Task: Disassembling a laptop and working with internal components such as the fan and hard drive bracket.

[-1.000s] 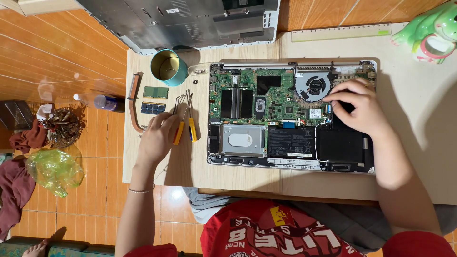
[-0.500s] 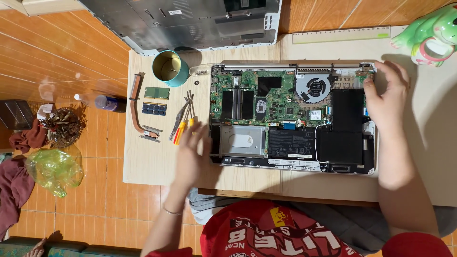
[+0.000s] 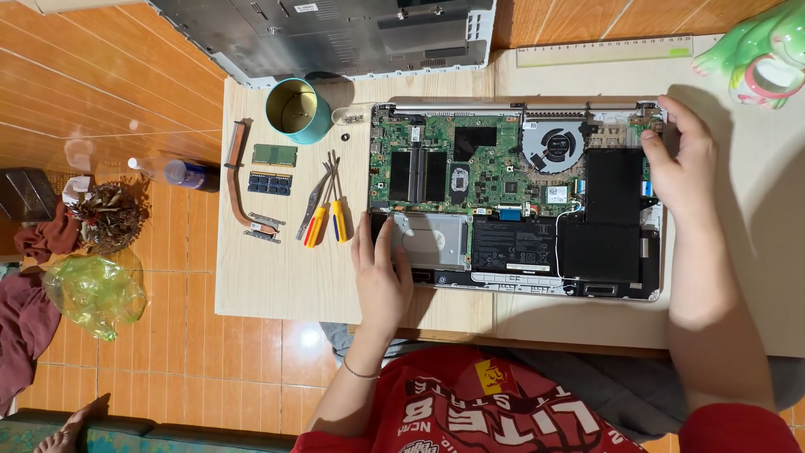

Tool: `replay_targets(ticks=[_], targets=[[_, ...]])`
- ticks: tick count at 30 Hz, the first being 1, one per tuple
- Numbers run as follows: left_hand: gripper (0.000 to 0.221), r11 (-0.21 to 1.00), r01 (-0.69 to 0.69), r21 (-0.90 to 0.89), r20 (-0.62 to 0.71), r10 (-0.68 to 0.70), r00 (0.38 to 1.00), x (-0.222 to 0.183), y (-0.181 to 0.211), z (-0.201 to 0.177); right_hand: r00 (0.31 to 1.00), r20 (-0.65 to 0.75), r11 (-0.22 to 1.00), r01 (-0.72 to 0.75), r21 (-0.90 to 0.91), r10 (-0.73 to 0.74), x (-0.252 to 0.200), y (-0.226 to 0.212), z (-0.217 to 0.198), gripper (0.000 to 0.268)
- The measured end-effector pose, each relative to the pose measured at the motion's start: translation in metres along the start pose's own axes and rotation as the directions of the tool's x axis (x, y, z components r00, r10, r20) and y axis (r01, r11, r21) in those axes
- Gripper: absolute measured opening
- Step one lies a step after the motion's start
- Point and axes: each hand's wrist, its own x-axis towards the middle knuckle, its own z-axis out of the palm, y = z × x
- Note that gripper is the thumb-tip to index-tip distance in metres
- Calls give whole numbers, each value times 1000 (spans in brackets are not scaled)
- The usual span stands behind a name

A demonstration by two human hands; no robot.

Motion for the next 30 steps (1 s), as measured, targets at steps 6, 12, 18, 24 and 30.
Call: replay_targets(ticks=[6, 12, 18, 24, 30], targets=[[45, 1000, -4, 22, -24, 4, 1000, -6, 7, -1, 990, 39, 991, -137, -7, 137, 1, -15, -4, 40], [41, 996, -13, 86, -46, 17, 999, -15, 12, 3, 998, 58, 996, -19, 84, 14, 7, -21, -4, 38], [41, 995, -24, 92, -24, 26, 999, -19, 12, -1, 998, 66, 997, 9, 79, -14, 4, -16, -5, 39], [39, 990, -53, 131, -38, 59, 998, -19, 12, 1, 994, 107, 989, 14, -148, 2, 0, -23, 1, 42], [41, 991, -40, 131, -29, 44, 999, -20, 11, 3, 971, 237, 955, 105, -277, -39, -7, -65, 8, 46]])
